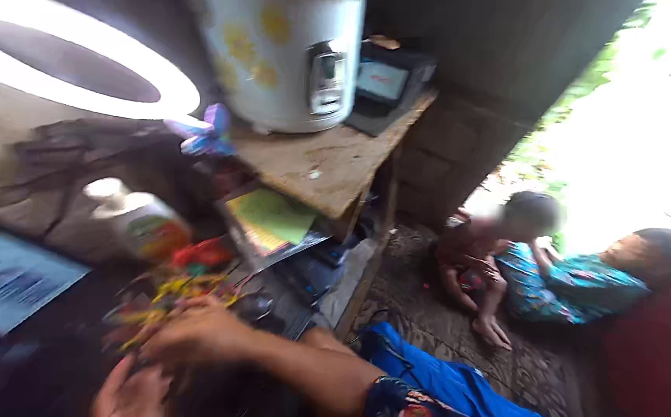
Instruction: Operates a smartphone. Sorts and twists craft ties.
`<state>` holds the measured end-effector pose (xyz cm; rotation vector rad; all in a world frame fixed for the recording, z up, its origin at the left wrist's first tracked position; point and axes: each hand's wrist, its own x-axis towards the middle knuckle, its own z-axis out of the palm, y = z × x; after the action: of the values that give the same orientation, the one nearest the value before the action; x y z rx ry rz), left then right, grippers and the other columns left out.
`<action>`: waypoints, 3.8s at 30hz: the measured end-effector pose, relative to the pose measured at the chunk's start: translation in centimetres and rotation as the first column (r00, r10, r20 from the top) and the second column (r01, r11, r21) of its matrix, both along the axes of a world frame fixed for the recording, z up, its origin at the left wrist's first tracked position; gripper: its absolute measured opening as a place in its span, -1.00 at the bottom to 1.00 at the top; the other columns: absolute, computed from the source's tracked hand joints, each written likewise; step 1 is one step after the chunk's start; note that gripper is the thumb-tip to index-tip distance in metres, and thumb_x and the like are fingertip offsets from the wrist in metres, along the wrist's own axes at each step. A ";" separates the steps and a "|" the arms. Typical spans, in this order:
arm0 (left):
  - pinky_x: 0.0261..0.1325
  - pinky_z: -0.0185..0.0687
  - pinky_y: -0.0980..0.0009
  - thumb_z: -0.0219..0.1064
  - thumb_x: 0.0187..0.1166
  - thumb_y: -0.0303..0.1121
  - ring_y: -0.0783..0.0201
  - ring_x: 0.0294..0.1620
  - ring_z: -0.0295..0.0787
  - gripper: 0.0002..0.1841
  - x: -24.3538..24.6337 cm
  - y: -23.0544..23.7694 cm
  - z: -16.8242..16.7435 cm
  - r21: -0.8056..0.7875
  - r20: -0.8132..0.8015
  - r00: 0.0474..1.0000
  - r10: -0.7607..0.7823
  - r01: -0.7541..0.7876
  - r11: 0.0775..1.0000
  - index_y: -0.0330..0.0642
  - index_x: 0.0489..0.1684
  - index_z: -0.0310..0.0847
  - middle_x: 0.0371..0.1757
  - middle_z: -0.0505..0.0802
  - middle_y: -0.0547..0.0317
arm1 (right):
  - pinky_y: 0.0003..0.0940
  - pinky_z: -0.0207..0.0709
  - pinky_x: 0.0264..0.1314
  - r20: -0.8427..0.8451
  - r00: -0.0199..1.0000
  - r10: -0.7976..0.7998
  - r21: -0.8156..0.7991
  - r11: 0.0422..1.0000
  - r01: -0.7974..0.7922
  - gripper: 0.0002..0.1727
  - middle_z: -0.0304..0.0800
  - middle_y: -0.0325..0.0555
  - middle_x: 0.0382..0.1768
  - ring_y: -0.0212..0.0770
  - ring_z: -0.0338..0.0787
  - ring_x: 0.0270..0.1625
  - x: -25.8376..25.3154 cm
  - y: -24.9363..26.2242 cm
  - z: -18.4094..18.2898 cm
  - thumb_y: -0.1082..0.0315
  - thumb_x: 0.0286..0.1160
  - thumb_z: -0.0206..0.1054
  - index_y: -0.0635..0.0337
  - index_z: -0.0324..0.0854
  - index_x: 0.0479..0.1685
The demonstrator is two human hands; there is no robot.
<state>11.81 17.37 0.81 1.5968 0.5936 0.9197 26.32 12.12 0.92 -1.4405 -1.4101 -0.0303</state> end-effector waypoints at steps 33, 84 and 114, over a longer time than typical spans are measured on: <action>0.05 0.70 0.55 0.29 0.63 -0.49 0.51 -0.12 0.76 -0.78 1.6 -0.4 -0.8 -0.142 -0.018 0.991 0.136 -0.137 0.980 -0.41 0.11 0.71 -0.05 0.84 0.12 | -0.47 0.75 0.09 -0.666 0.701 0.253 0.333 0.943 -0.024 -0.78 0.87 -0.35 0.13 -0.40 0.87 -0.04 3.2 -2.4 1.2 0.30 0.72 0.23 -0.21 0.66 0.19; 0.21 0.63 0.40 0.30 0.67 -0.38 0.26 0.10 0.73 -0.70 0.4 1.5 0.1 -0.071 -0.413 0.910 0.031 -0.066 0.995 -0.20 0.29 0.74 0.24 0.74 -0.08 | 0.12 0.55 0.11 0.045 0.995 -0.084 -0.506 0.857 0.095 -0.75 0.91 -0.01 -0.20 -0.01 0.85 -0.08 2.5 -2.3 0.8 0.16 0.51 0.45 0.15 0.90 -0.14; 0.04 0.74 0.53 0.23 0.58 -0.65 0.53 -0.20 0.80 -0.88 -0.3 0.5 1.5 -0.354 0.162 0.976 0.142 -0.077 0.932 -0.35 -0.14 0.69 -0.27 0.85 0.33 | -0.72 0.53 -0.35 -0.658 0.750 0.068 0.054 0.998 -0.043 -0.80 0.72 -0.53 -0.43 -0.63 0.64 -0.45 1.2 -2.1 1.1 0.40 0.75 0.05 0.14 0.61 0.02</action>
<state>11.50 17.89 2.36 1.1576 0.6777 0.9746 27.51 10.07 2.02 -1.2002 -0.8464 0.4567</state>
